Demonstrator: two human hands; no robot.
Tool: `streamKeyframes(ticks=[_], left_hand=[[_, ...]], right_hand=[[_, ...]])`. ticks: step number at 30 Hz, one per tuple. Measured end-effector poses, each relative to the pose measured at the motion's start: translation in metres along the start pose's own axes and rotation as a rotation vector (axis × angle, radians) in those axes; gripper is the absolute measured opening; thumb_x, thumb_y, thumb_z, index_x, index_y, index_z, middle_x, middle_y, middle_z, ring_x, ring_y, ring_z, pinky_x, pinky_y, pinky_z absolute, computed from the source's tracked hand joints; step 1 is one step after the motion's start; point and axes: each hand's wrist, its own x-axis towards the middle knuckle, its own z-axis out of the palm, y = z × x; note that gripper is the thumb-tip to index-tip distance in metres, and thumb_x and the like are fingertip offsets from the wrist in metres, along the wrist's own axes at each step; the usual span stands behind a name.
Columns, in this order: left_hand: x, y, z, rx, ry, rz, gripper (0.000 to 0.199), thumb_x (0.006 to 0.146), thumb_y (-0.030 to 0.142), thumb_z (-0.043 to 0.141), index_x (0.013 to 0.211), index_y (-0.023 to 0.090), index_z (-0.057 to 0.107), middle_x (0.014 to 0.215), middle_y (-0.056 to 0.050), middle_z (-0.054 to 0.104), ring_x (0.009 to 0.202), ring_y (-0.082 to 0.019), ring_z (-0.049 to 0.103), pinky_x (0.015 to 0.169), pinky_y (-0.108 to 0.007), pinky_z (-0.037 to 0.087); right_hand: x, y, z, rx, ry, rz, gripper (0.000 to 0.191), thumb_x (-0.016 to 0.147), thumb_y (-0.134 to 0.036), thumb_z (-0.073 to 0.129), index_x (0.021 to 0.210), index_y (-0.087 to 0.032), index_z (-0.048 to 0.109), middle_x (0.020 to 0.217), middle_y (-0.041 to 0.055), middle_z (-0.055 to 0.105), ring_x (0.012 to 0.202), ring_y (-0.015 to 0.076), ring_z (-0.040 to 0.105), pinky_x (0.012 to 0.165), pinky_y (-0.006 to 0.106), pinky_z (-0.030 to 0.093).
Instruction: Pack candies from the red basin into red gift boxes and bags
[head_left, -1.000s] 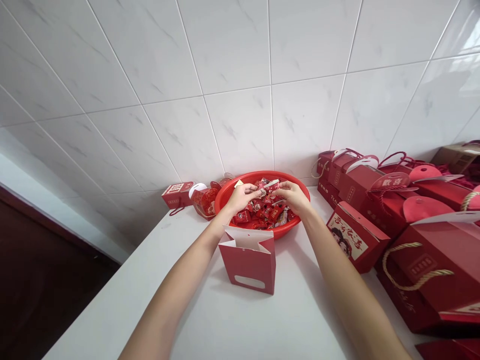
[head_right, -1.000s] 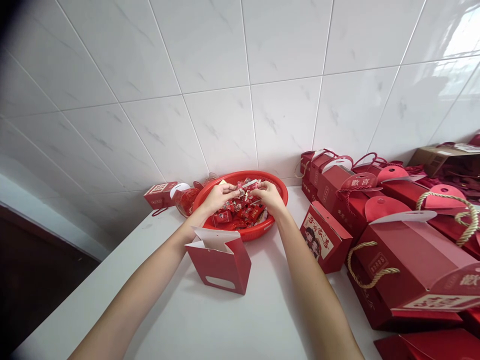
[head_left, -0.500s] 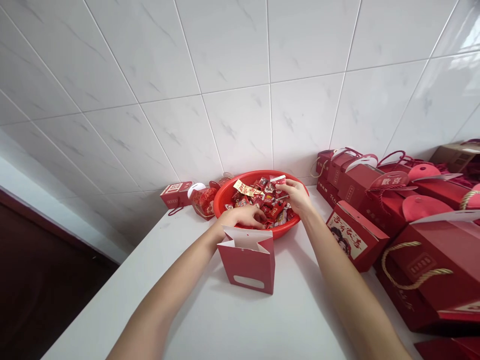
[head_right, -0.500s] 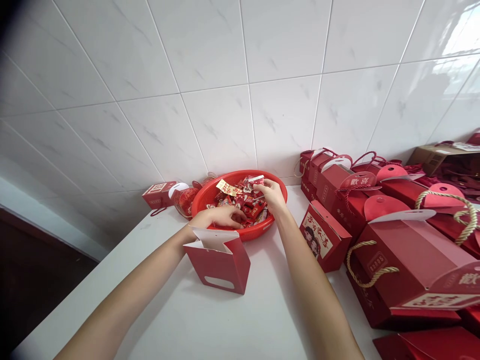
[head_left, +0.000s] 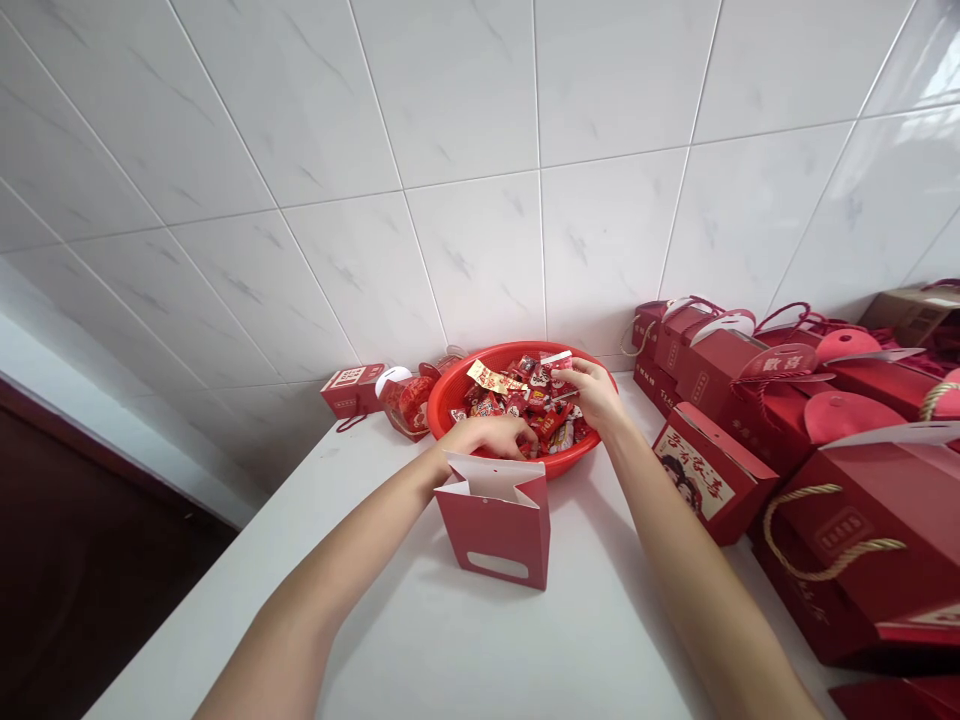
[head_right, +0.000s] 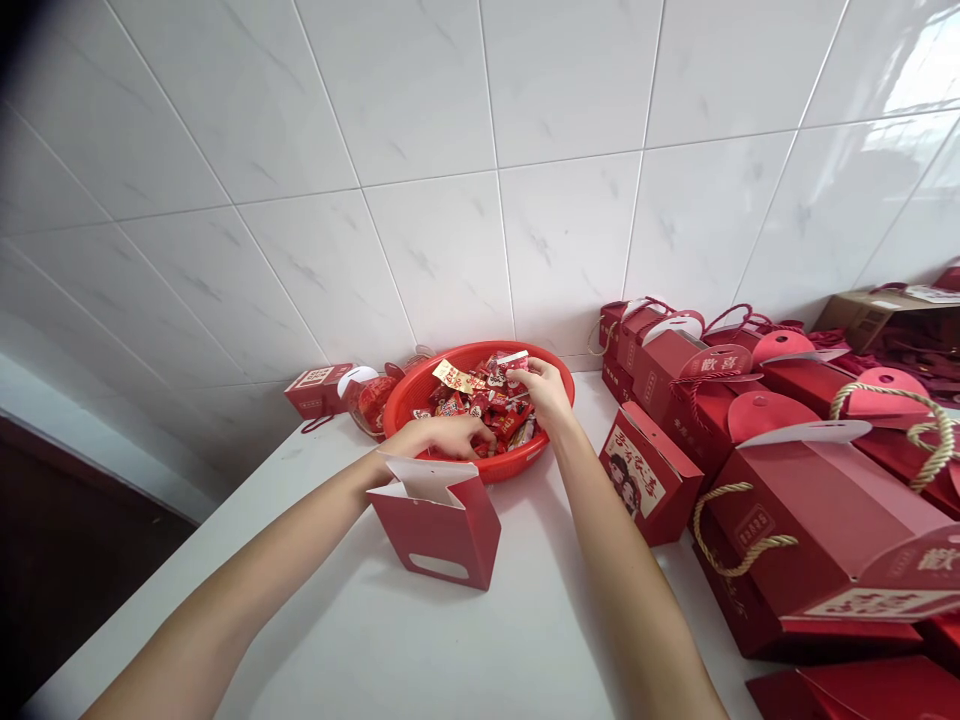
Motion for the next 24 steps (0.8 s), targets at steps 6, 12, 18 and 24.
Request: streamKeyframes(ticks=[6, 12, 18, 24], left_hand=[[0.001, -0.002, -0.011, -0.171, 0.455, 0.136, 0.021, 0.064, 0.034, 0.077, 0.077, 0.019, 0.069, 0.078, -0.002, 0.069, 0.076, -0.020, 0.063, 0.069, -0.029, 0.048], [0.000, -0.007, -0.017, -0.448, 0.745, 0.152, 0.033, 0.071, 0.034, 0.075, 0.099, 0.018, 0.071, 0.111, -0.008, 0.069, 0.100, -0.024, 0.065, 0.088, -0.036, 0.052], [-0.002, -0.004, -0.017, -0.479, 0.756, 0.171, 0.036, 0.072, 0.018, 0.068, 0.108, 0.017, 0.070, 0.124, -0.009, 0.067, 0.107, -0.024, 0.065, 0.093, -0.036, 0.052], [-0.001, -0.007, -0.016, -0.304, 0.750, 0.178, 0.040, 0.072, 0.013, 0.066, 0.112, 0.017, 0.071, 0.126, -0.008, 0.069, 0.118, -0.025, 0.062, 0.102, -0.035, 0.049]], right_hand=[[0.002, 0.000, 0.001, 0.023, 0.025, 0.006, 0.024, 0.052, -0.027, 0.074, 0.073, -0.018, 0.067, 0.067, 0.0011, 0.067, 0.063, 0.0153, 0.061, 0.055, 0.025, 0.048], [0.000, -0.001, 0.002, 0.020, 0.019, 0.007, 0.023, 0.053, -0.028, 0.073, 0.074, -0.019, 0.067, 0.068, 0.0019, 0.069, 0.063, 0.0160, 0.061, 0.054, 0.025, 0.048], [-0.002, -0.003, 0.003, 0.020, 0.018, 0.024, 0.024, 0.051, -0.028, 0.074, 0.072, -0.018, 0.067, 0.070, 0.0023, 0.069, 0.063, 0.0152, 0.060, 0.054, 0.024, 0.047], [-0.001, -0.002, 0.004, 0.044, 0.027, -0.009, 0.026, 0.048, -0.029, 0.075, 0.071, -0.019, 0.069, 0.069, 0.0002, 0.068, 0.064, 0.0145, 0.060, 0.055, 0.025, 0.045]])
